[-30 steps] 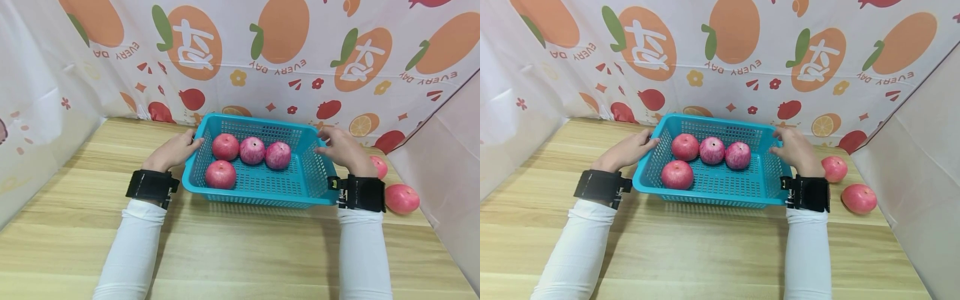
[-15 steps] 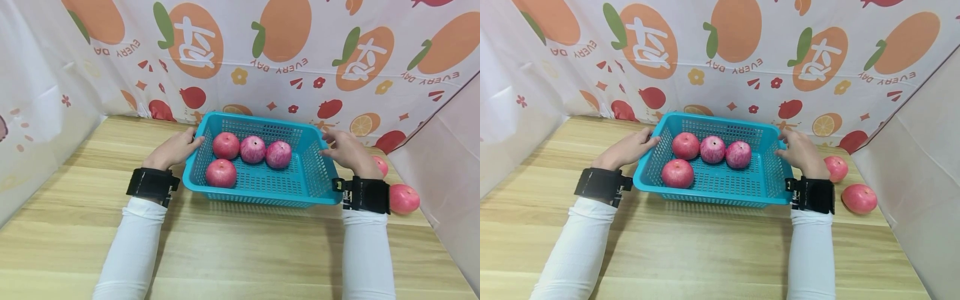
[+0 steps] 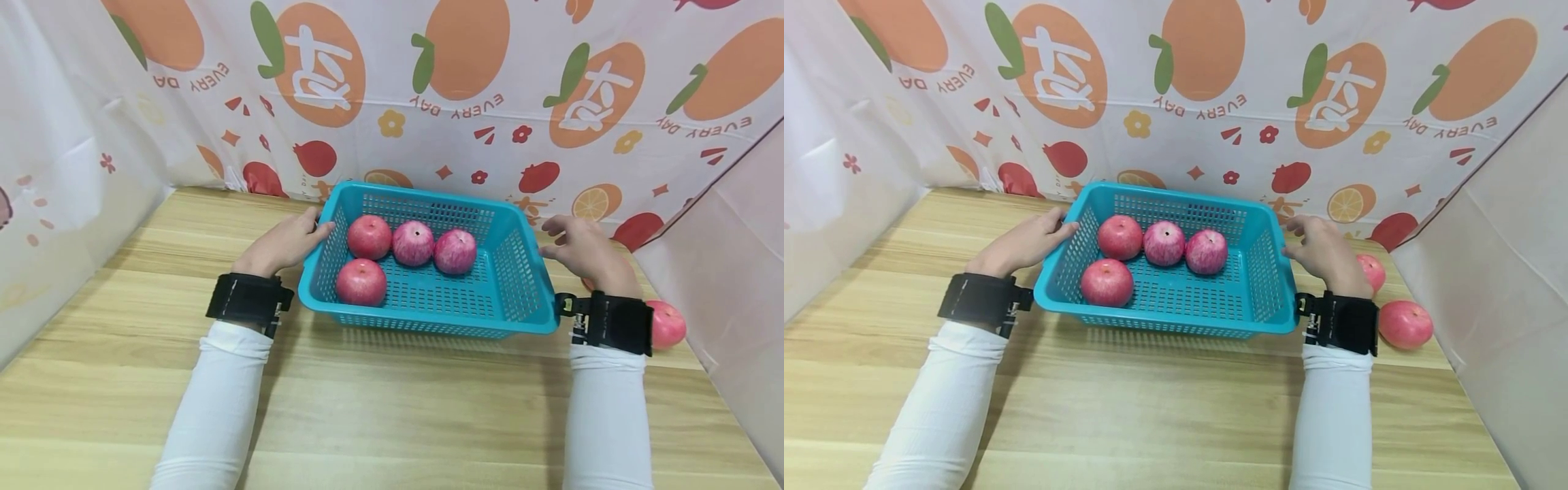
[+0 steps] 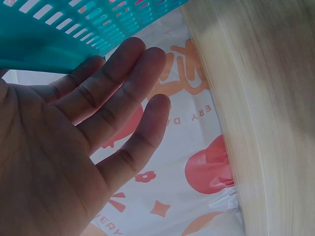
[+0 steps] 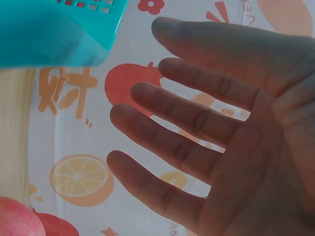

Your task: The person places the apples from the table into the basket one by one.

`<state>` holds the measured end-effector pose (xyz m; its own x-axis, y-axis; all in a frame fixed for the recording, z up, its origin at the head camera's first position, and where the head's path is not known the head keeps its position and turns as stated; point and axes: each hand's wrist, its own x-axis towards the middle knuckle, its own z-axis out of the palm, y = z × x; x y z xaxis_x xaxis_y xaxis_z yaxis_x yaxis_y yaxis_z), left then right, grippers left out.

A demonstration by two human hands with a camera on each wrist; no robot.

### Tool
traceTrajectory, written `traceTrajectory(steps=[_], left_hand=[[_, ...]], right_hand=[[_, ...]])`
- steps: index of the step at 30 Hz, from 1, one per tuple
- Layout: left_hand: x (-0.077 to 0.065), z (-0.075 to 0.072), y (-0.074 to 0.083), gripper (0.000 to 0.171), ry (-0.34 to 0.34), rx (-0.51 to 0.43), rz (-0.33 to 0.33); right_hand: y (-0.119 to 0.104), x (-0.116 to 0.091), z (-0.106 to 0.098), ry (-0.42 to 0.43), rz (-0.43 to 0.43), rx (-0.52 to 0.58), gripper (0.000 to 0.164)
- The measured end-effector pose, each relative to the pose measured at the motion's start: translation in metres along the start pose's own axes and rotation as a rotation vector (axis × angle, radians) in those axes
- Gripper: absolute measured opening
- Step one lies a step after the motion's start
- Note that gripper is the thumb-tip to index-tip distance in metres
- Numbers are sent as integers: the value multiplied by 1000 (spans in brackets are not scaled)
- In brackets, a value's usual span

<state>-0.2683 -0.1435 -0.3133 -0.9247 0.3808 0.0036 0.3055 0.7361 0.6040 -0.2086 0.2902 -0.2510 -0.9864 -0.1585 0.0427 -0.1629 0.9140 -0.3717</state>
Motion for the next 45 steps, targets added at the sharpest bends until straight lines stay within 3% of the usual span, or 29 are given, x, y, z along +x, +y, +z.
traceTrajectory(steps=[14,45], left_hand=[[0,0,1,48,-5,-9,-7],[1,-2,2,47,-12,-12,-4]], right_hand=[[18,-7,-4,0,13,-53,40],[64,-35,-13,5,112,-28,45]])
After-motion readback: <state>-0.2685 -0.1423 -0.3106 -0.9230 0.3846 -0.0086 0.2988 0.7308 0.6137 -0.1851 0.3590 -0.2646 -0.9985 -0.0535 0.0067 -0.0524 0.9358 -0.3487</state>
